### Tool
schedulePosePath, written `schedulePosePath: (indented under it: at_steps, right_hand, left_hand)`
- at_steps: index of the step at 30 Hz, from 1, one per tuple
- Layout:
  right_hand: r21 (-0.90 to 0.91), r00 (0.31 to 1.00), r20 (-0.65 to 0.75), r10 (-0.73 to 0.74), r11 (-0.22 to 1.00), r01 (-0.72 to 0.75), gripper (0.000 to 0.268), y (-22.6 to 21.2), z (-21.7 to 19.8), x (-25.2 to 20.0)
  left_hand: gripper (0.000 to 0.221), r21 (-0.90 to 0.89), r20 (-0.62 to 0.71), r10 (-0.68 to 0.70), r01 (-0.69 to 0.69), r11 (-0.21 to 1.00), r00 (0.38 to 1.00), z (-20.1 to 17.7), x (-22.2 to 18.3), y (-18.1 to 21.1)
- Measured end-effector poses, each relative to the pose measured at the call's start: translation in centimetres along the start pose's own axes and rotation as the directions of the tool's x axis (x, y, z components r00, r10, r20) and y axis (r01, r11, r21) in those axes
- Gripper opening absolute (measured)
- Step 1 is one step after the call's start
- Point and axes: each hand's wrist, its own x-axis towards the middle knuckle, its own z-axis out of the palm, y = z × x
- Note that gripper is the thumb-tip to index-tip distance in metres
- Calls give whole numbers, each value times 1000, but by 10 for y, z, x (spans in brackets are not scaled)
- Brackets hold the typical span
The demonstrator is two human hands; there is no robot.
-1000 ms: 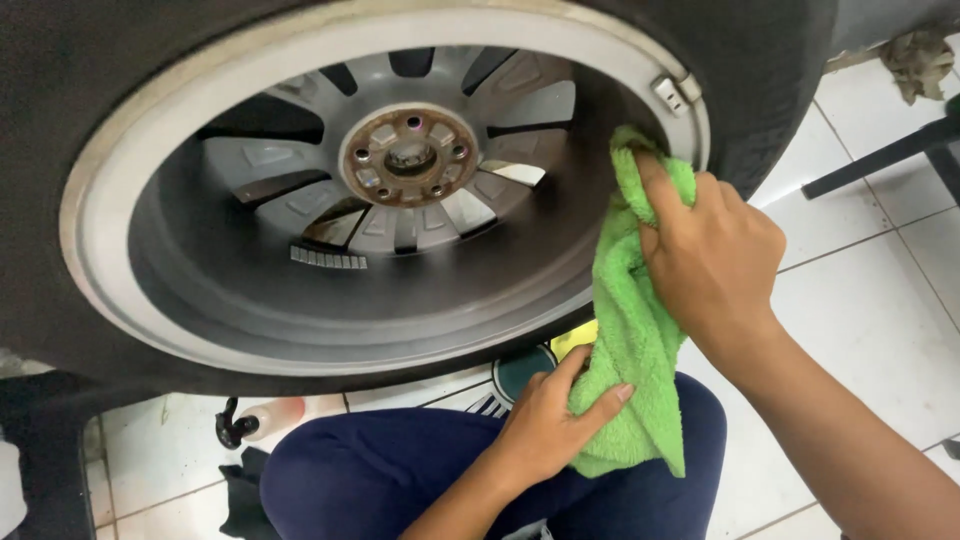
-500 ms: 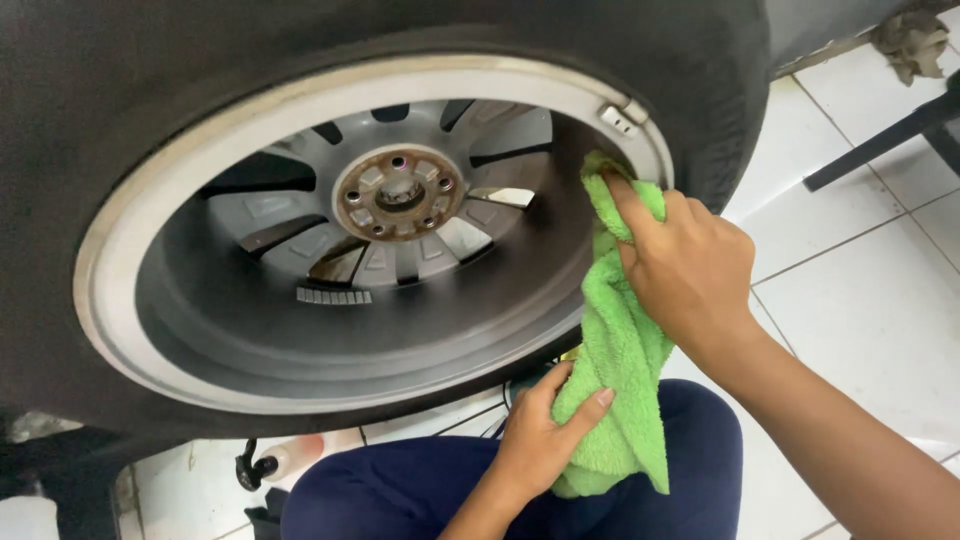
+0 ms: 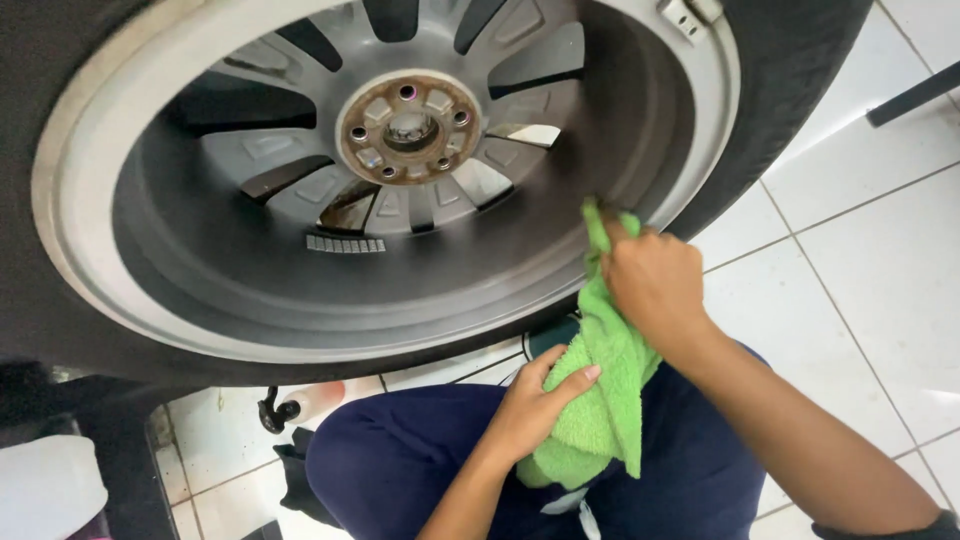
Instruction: The person sprays a cleaning solution onto a car wheel and then wipes the rim and tire with a green cloth. The person sits on the floor while performing the cleaning task.
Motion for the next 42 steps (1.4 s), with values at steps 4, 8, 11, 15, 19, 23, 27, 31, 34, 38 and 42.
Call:
schedulePosePath:
  at_steps: [4,8,11,15,19,23,27,31,34,38,42]
  right_hand:
    - [-98,986,-158,46,993,-62,54,18,-18,13]
    - [-41,998,-54,-15,999,13,70,-2,22,-2]
    - [91,996,83,-46,995,38,72,-29,61,-12]
    - [213,970,211,-120,974,74,75,-67,89,-25]
    - [211,973,213,-90,976,44,67,-60,58,-21]
    - [40,998,-10,69,997,-68,54,-33,33,-17]
    - [162,999,47,-22,987,14,66,-58,58,-28]
    - [282,989,118,-92,958,56,69,-108,100,-40]
    - [329,987,97,-129,940,90,64,-123,88,-39]
    - [237,972,230,36,967,-93,50,-107,60,-25]
    - [154,949,266,168,965,-214,56,-106,60,-31]
  left_hand:
    - [41,-189,44,197,-185,964,979,-1,-9,23]
    - [36,-16,38,222,-221,975,974,0,-8,24]
    - [49,100,9,110,-111,989,994,-4,-3,12]
    - [74,66,-87,-22,27,997,996,-15,4,-19]
    - [87,68,-96,-21,27,997,995,-21,4,-29]
    - [90,118,9,14,-15,993,1000,-21,-4,-18]
    - [95,190,57,29,-40,981,998,-18,-1,-34]
    - [46,158,-16,80,-77,984,997,-34,-4,-60]
    - [90,110,-53,-54,60,992,997,-49,-10,-76]
    - [49,-40,-102,74,-79,996,992,-61,-15,-79]
    - [49,-55,-132,36,-44,998,991,-62,-15,-85]
